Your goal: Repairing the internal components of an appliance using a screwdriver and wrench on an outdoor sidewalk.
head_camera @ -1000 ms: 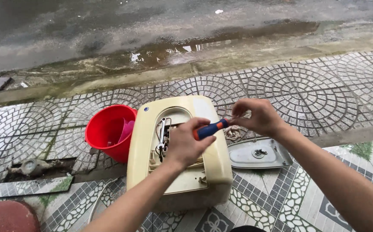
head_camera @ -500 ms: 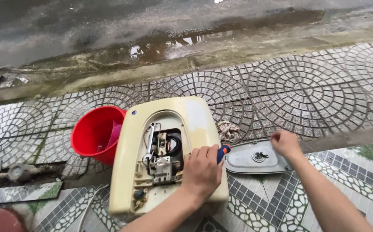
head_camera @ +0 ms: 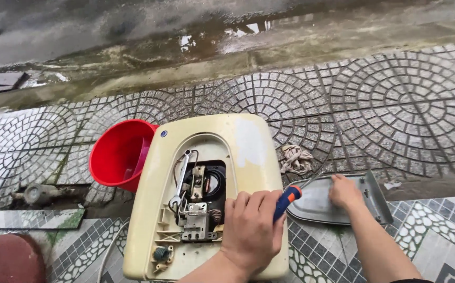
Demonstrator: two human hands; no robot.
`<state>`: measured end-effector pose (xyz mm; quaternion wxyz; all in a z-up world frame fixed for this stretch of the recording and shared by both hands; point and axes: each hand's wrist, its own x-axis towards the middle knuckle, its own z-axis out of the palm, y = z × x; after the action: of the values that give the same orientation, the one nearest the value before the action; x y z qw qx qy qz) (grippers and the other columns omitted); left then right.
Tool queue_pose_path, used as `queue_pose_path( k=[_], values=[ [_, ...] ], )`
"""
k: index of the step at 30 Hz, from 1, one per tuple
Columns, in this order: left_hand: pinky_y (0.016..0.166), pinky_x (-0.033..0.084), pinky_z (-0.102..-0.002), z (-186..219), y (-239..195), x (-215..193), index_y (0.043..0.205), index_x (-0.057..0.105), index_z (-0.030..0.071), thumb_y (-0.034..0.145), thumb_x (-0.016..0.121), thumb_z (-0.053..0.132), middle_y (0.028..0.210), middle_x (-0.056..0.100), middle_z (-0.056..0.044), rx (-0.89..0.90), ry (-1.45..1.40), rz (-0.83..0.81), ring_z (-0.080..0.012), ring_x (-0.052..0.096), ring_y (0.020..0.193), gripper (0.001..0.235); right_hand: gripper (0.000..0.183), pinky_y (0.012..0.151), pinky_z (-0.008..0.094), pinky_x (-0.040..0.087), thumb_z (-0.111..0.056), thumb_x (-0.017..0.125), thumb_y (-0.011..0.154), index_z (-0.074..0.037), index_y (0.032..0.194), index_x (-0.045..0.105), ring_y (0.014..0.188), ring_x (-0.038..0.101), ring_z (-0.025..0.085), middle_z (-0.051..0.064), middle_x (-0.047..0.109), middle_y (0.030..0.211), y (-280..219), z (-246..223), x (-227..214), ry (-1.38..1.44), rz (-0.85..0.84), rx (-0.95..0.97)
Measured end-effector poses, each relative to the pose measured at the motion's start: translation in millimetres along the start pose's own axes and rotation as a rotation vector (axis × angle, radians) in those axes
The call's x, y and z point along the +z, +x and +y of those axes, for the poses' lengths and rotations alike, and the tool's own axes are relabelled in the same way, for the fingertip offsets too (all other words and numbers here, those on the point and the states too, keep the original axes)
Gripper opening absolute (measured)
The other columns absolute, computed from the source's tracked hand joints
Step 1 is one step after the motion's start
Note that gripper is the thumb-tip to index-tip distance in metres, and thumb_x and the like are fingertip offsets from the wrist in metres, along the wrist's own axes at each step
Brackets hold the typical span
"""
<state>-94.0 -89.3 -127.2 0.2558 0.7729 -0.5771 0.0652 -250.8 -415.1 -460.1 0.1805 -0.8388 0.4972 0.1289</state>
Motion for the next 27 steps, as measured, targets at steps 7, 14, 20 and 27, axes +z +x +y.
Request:
queue_pose_path(
  k=[7, 14, 20, 27],
  values=[
    [0.065, 0.037, -0.045, -1.4, 0.2, 1.5, 0.120, 0.065, 0.014, 0.085, 0.068, 0.031, 0.100, 0.069, -0.005, -0.009, -0.021, -0.038, -0.0298, 0.055, 0.077, 0.039, 0.068, 0.121, 0.048, 0.036, -0.012, 0.042, 0.089, -0.011, 0.156, 0.032, 0.156, 0.026, 0.025, 0.002, 0.014, 0.174, -27.1, -27.4, -10.3, -0.004, -0.154, 0.031],
    [0.067, 0.037, -0.045, -1.8, 0.4, 3.0, 0.119, 0.066, 0.015, 0.086, 0.066, 0.031, 0.101, 0.070, -0.004, -0.008, -0.017, -0.015, -0.0303, 0.055, 0.078, 0.037, 0.044, 0.106, 0.052, 0.053, -0.024, 0.040, 0.099, -0.007, 0.136, 0.056, 0.131, 0.060, 0.039, 0.010, 0.037, 0.164, -53.1, -29.0, -6.8, -0.059, -0.030, -0.048],
    [0.065, 0.037, -0.045, -2.2, 0.4, 1.6, 0.118, 0.066, 0.016, 0.086, 0.065, 0.033, 0.098, 0.069, -0.003, -0.004, -0.011, -0.006, -0.0300, 0.054, 0.076, 0.036, 0.049, 0.116, 0.048, 0.044, -0.055, 0.049, 0.097, -0.031, 0.137, 0.063, 0.132, 0.059, 0.025, 0.001, 0.059, 0.148, -82.3, -12.2, 11.7, -0.143, 0.185, 0.019],
    [0.065, 0.036, -0.044, -4.3, -2.0, 4.8, 0.119, 0.066, 0.015, 0.089, 0.064, 0.035, 0.099, 0.069, -0.003, 0.007, 0.001, 0.005, -0.0302, 0.054, 0.077, 0.036, 0.023, 0.094, 0.040, 0.065, -0.020, 0.067, 0.099, -0.006, 0.114, 0.078, 0.106, 0.070, 0.026, 0.014, 0.074, 0.121, -88.8, -11.0, 10.6, 0.283, 0.127, 0.053]
  ],
)
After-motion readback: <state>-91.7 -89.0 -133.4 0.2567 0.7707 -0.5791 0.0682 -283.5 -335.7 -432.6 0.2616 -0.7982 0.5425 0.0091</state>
